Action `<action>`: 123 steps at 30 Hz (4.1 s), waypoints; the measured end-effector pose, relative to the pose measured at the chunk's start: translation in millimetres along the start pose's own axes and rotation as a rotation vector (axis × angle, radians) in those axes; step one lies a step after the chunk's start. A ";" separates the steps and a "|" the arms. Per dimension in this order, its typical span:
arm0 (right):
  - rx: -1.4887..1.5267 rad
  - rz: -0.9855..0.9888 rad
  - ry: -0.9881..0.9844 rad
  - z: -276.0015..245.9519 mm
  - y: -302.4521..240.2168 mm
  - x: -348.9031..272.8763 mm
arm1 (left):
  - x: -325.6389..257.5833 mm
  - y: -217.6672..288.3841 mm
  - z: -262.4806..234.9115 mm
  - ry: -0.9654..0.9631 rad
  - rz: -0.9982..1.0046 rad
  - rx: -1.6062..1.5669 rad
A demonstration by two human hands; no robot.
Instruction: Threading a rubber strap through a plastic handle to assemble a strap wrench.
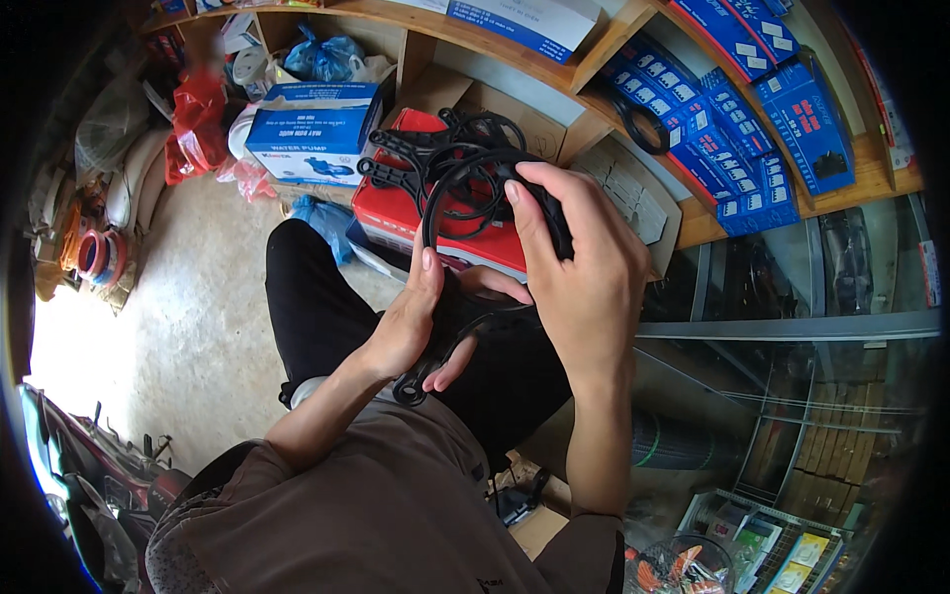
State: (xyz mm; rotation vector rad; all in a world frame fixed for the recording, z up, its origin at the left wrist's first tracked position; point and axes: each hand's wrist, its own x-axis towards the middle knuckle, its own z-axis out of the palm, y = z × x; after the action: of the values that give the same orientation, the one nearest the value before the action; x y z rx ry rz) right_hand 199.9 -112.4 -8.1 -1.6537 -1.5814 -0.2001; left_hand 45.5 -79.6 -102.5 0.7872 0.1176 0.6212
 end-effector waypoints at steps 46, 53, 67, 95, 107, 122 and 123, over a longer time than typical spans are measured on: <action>0.069 -0.071 0.037 28.0 21.7 -14.4 | 1.1 13.3 10.5 -0.016 -0.266 0.354; -0.054 -0.159 0.098 31.8 26.5 -11.3 | 0.8 12.3 9.3 -0.034 -0.209 0.354; 0.025 -0.033 0.198 48.0 30.2 -18.9 | 13.8 14.9 16.5 0.027 -0.270 0.423; 0.798 0.622 0.177 3.9 -12.2 -23.7 | 4.9 -14.0 -36.1 -0.230 -0.099 -0.141; 0.252 0.265 0.066 18.0 7.0 -38.0 | 2.0 -17.5 -31.2 -0.215 -0.173 -0.127; -0.001 0.148 0.016 29.9 16.2 -44.6 | -2.1 -12.1 -14.0 -0.131 -0.240 0.199; -0.002 0.150 0.016 32.6 16.8 -45.6 | -1.5 -10.7 -11.4 -0.131 -0.242 0.197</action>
State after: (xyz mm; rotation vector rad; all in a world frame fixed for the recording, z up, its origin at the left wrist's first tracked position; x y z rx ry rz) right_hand 192.4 -124.1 -65.0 -1.7597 -1.4389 -0.1367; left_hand 45.7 -79.1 -118.2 0.9854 0.1527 0.3305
